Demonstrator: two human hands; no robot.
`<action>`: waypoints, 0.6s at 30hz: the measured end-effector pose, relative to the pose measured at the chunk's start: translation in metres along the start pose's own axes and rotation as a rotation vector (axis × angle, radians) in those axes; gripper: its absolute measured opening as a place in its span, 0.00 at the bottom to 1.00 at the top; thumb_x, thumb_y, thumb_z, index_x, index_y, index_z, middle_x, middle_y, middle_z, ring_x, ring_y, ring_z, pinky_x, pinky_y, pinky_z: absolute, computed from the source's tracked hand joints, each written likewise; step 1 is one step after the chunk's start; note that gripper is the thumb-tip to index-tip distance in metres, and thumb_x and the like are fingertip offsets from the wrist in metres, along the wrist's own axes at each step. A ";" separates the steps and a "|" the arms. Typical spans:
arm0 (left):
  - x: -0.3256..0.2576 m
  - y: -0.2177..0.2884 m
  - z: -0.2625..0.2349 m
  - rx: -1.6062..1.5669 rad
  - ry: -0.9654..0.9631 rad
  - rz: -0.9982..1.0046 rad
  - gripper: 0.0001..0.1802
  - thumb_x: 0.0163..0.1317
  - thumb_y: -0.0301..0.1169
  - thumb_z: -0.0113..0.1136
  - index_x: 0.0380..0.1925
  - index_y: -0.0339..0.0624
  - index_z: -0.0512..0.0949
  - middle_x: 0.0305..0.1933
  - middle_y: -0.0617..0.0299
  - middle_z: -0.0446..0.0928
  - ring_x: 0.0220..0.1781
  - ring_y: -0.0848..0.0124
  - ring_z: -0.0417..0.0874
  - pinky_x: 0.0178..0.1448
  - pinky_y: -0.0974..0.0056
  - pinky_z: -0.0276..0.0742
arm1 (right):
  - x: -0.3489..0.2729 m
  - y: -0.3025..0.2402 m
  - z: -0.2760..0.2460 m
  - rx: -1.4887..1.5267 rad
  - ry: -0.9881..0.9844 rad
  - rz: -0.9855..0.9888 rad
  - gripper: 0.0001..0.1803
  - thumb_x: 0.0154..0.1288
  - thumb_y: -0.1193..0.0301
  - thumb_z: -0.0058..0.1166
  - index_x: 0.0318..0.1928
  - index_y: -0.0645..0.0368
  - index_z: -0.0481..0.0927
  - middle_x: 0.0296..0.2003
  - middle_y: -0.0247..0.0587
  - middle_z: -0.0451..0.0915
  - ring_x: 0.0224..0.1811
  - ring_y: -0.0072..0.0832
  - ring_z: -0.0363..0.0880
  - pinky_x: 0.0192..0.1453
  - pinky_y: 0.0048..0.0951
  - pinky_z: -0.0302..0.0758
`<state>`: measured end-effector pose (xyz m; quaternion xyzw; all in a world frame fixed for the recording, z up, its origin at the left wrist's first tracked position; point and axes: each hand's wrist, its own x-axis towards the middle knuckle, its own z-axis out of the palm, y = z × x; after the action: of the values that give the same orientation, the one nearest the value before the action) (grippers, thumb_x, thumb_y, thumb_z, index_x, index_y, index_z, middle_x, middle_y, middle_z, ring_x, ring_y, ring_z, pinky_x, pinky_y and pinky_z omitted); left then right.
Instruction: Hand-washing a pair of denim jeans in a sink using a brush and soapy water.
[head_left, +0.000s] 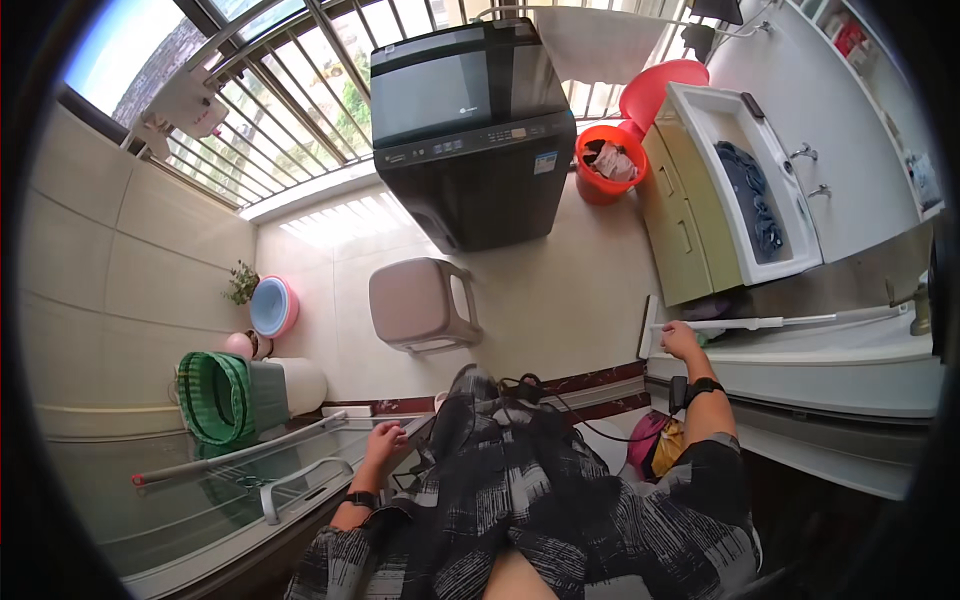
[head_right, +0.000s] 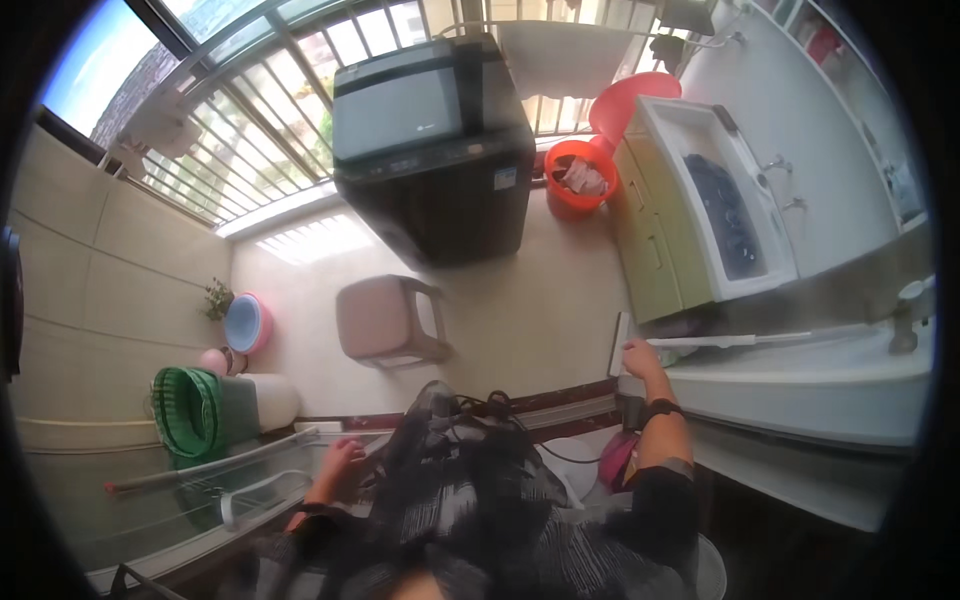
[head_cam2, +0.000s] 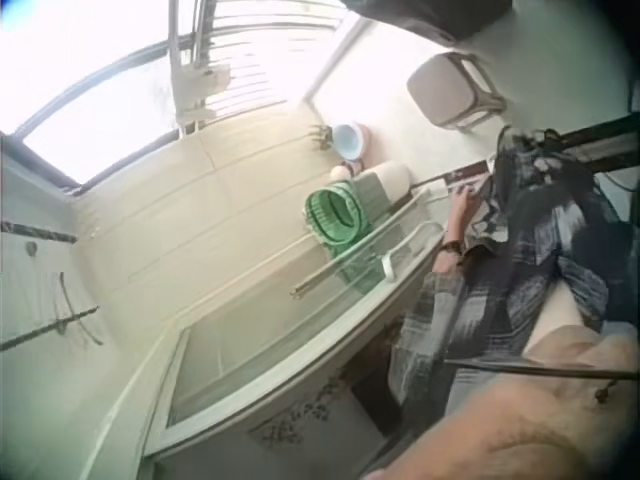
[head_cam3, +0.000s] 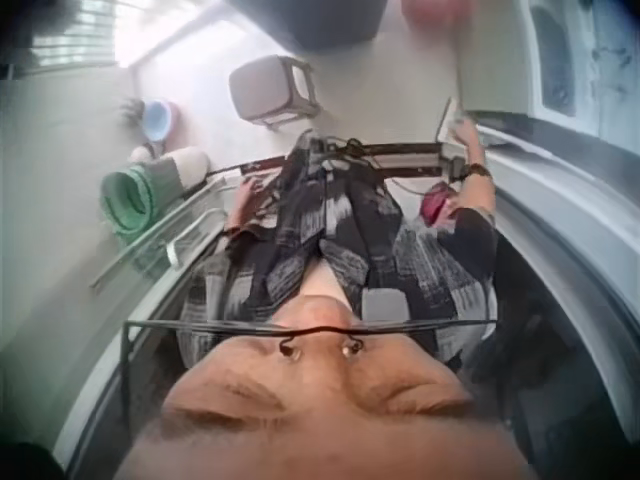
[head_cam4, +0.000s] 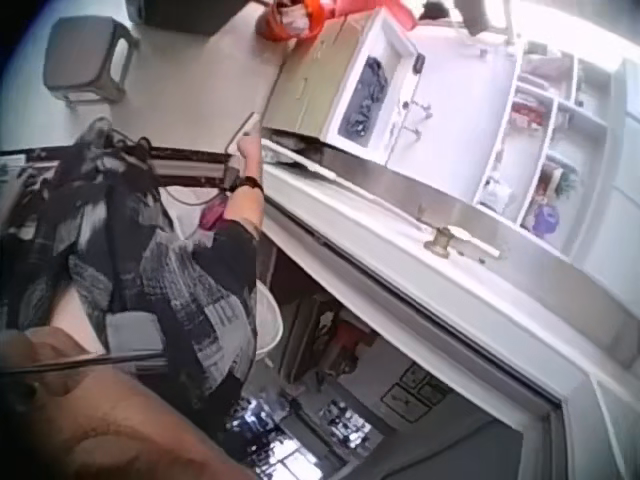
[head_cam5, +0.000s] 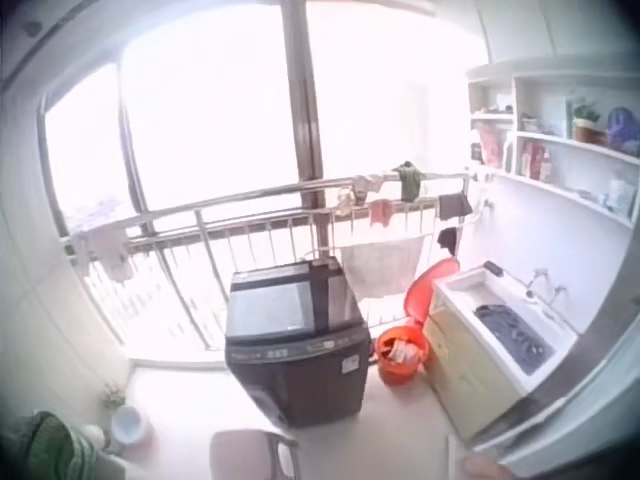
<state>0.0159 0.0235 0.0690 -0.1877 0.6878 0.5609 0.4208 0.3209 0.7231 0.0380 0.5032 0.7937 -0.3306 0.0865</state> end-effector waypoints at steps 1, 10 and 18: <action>0.003 0.019 0.005 0.066 0.047 0.008 0.15 0.70 0.29 0.59 0.55 0.39 0.77 0.40 0.60 0.83 0.37 0.71 0.84 0.38 0.66 0.82 | -0.005 -0.002 -0.003 0.094 -0.081 0.110 0.18 0.60 0.69 0.55 0.47 0.63 0.87 0.45 0.59 0.87 0.51 0.47 0.86 0.57 0.45 0.81; 0.140 0.096 0.015 0.195 0.067 -0.134 0.15 0.66 0.28 0.59 0.53 0.41 0.77 0.38 0.60 0.82 0.30 0.68 0.85 0.30 0.64 0.80 | -0.036 -0.009 -0.028 -0.179 -0.076 0.156 0.18 0.59 0.69 0.54 0.47 0.63 0.87 0.50 0.60 0.85 0.56 0.54 0.83 0.63 0.46 0.77; 0.233 0.270 0.164 0.473 -0.246 0.078 0.14 0.70 0.29 0.56 0.53 0.42 0.78 0.40 0.62 0.83 0.35 0.72 0.85 0.37 0.67 0.81 | -0.050 -0.009 -0.079 0.233 0.024 0.434 0.17 0.61 0.72 0.55 0.49 0.64 0.85 0.48 0.60 0.86 0.55 0.54 0.83 0.62 0.46 0.78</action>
<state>-0.2547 0.3066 0.0480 0.0118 0.7500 0.4191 0.5116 0.3531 0.7319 0.1262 0.6724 0.6245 -0.3876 0.0874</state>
